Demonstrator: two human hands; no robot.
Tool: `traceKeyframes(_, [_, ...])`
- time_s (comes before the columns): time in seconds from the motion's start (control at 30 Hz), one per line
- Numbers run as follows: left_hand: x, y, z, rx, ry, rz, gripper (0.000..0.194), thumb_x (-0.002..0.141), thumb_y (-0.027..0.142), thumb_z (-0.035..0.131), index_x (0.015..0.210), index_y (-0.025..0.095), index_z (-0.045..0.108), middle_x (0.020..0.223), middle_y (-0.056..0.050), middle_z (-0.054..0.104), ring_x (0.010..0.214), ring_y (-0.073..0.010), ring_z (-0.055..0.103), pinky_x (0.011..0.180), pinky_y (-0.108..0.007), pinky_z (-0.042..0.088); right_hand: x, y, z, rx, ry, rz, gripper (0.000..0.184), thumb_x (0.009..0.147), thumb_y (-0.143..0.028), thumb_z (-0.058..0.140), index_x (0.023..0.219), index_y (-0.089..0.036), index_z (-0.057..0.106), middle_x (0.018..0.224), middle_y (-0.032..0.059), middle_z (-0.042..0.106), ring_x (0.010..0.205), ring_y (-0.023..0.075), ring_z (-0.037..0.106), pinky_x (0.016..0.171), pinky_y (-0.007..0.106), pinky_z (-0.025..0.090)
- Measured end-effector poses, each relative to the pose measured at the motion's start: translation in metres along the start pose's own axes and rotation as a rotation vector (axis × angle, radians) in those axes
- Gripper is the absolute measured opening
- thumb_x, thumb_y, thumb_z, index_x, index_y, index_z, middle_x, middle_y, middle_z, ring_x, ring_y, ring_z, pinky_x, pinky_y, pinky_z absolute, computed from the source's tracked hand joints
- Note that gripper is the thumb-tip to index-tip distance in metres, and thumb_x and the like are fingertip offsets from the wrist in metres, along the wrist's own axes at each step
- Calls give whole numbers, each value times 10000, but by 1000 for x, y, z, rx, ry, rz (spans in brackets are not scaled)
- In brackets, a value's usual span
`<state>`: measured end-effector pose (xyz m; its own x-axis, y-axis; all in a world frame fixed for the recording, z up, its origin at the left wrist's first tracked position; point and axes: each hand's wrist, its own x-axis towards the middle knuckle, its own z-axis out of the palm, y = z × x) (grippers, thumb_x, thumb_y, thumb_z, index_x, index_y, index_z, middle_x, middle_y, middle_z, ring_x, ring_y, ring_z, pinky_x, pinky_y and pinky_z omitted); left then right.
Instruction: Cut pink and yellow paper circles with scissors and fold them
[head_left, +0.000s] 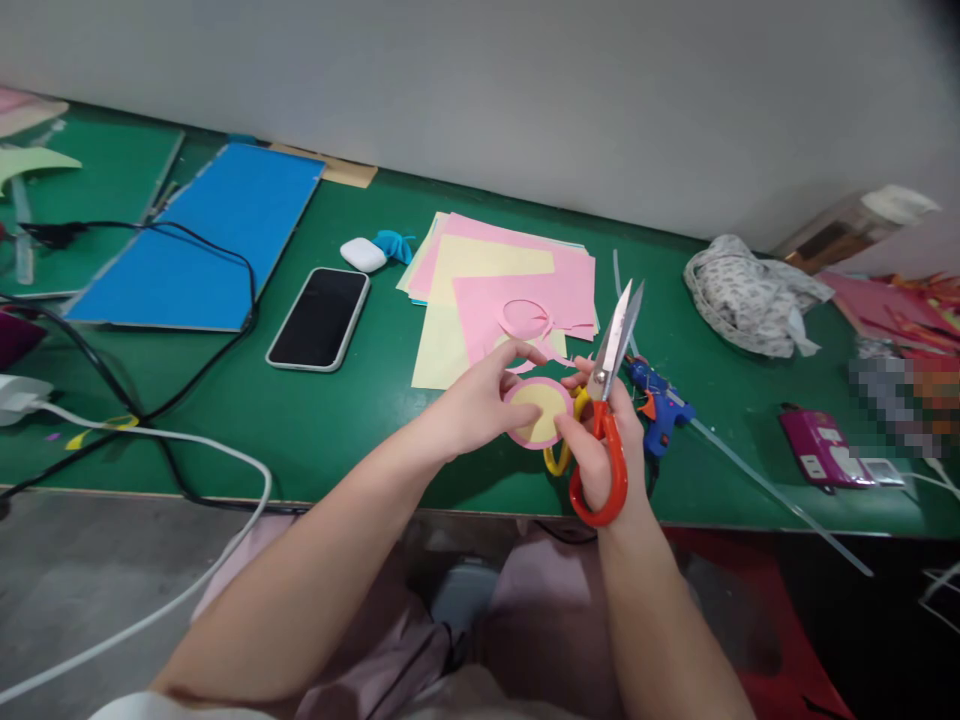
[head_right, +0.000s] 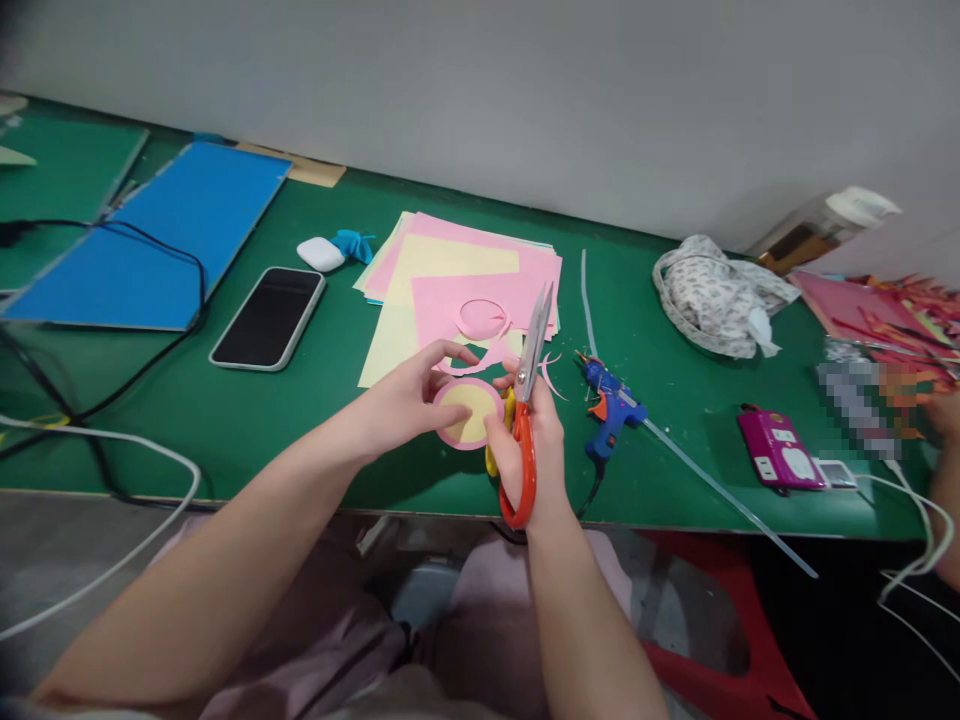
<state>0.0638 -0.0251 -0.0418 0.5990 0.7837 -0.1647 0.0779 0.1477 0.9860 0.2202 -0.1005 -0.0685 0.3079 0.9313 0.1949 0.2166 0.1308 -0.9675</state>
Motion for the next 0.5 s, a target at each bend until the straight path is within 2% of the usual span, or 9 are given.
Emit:
traceKeyframes(0.1, [1,-4,3,12,28,2,491,679,96,614,1142,213,501,653,71,507,591,-106,486,506,-196,408,0,-2,0,3,15,-17,492,777,-163,680,1248,-282,600,1059,9,643,991,173,661,862,305,563])
traceKeyframes(0.27, [4,-1,-5,4,147,2,472,676,103,616,1126,212,521,628,73,505,565,-103,508,515,-198,406,3,-3,-3,-15,36,40,431,824,-278,685,1245,-287,594,1043,10,639,708,126,619,681,300,569])
traceKeyframes(0.4, [7,2,-32,38,323,0,446,666,105,639,1093,203,558,625,71,484,555,-99,520,513,-193,424,12,5,-12,-131,60,62,459,835,-370,686,1266,-255,579,1067,42,629,695,139,595,663,325,553])
traceKeyframes(0.5, [9,3,-57,76,472,2,435,656,112,662,1071,209,575,601,81,438,560,-115,551,511,-198,455,20,17,-21,-280,94,39,481,878,-411,617,1315,-225,543,1067,67,616,667,147,568,659,350,550])
